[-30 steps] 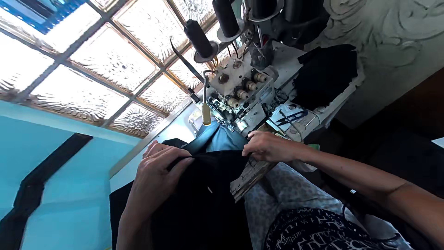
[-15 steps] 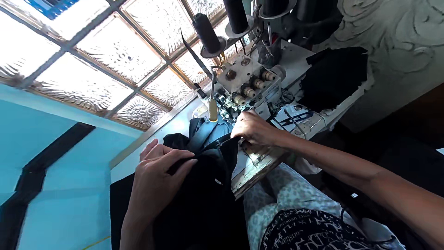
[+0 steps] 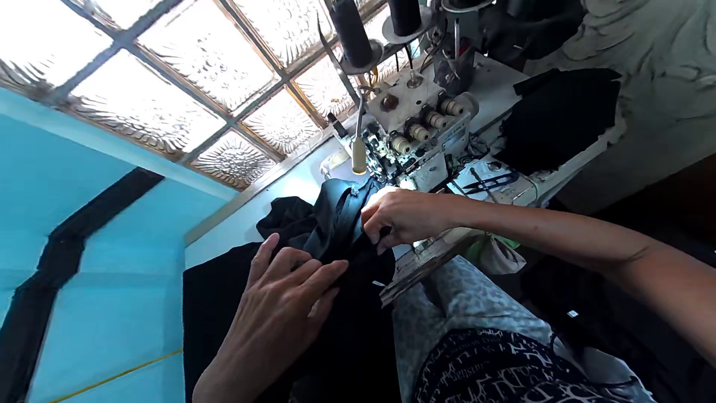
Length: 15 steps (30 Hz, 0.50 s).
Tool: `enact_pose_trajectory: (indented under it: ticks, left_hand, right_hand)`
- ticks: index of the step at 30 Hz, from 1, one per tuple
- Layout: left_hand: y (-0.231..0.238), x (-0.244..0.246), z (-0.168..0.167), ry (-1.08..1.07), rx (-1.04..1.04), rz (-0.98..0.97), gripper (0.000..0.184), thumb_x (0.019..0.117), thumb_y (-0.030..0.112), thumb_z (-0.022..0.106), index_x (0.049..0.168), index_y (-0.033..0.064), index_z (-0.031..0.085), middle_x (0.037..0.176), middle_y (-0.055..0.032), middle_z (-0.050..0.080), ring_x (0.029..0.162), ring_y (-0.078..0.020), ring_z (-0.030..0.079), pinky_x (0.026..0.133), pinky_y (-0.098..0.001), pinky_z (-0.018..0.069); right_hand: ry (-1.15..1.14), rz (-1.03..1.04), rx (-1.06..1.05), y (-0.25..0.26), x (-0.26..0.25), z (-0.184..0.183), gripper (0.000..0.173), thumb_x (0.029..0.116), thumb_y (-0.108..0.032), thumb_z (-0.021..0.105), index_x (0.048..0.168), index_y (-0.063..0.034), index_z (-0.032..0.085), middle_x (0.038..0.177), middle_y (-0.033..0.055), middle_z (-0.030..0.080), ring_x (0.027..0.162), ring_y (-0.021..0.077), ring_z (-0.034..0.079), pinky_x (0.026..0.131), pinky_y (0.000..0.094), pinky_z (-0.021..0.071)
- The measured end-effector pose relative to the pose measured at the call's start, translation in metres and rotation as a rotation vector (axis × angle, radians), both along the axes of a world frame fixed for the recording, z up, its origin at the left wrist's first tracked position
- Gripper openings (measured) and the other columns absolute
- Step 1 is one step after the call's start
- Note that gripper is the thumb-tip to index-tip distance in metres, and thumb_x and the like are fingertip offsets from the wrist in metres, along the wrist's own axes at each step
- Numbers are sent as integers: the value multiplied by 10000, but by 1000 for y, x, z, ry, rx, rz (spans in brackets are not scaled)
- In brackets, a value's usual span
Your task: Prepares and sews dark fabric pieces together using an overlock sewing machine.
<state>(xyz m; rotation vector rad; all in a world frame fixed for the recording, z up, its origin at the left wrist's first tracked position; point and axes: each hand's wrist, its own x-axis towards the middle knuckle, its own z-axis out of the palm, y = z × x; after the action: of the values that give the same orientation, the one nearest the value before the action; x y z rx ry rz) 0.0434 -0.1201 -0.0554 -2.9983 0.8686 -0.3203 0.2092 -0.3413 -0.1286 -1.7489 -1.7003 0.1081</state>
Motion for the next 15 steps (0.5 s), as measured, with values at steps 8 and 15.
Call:
enact_pose_trajectory:
  ticks: [8, 15]
  left_hand:
    - [7, 0, -5, 23, 8, -9, 248, 960, 289, 554, 933, 137, 748, 826, -19, 690, 939, -273, 675, 1076, -619, 362]
    - [40, 18, -7, 65, -42, -14, 400, 943, 406, 589, 707, 91, 663, 790, -70, 656, 979, -344, 666, 1001, -669, 411]
  right_hand:
    - [54, -138, 144, 9, -7, -4, 138, 902, -103, 748, 865, 16, 689, 720, 113, 653, 697, 247, 646, 677, 425, 497]
    - [52, -108, 203, -2, -10, -16, 154, 927, -110, 716, 857, 14, 658, 670, 93, 609, 639, 218, 611, 635, 388, 481]
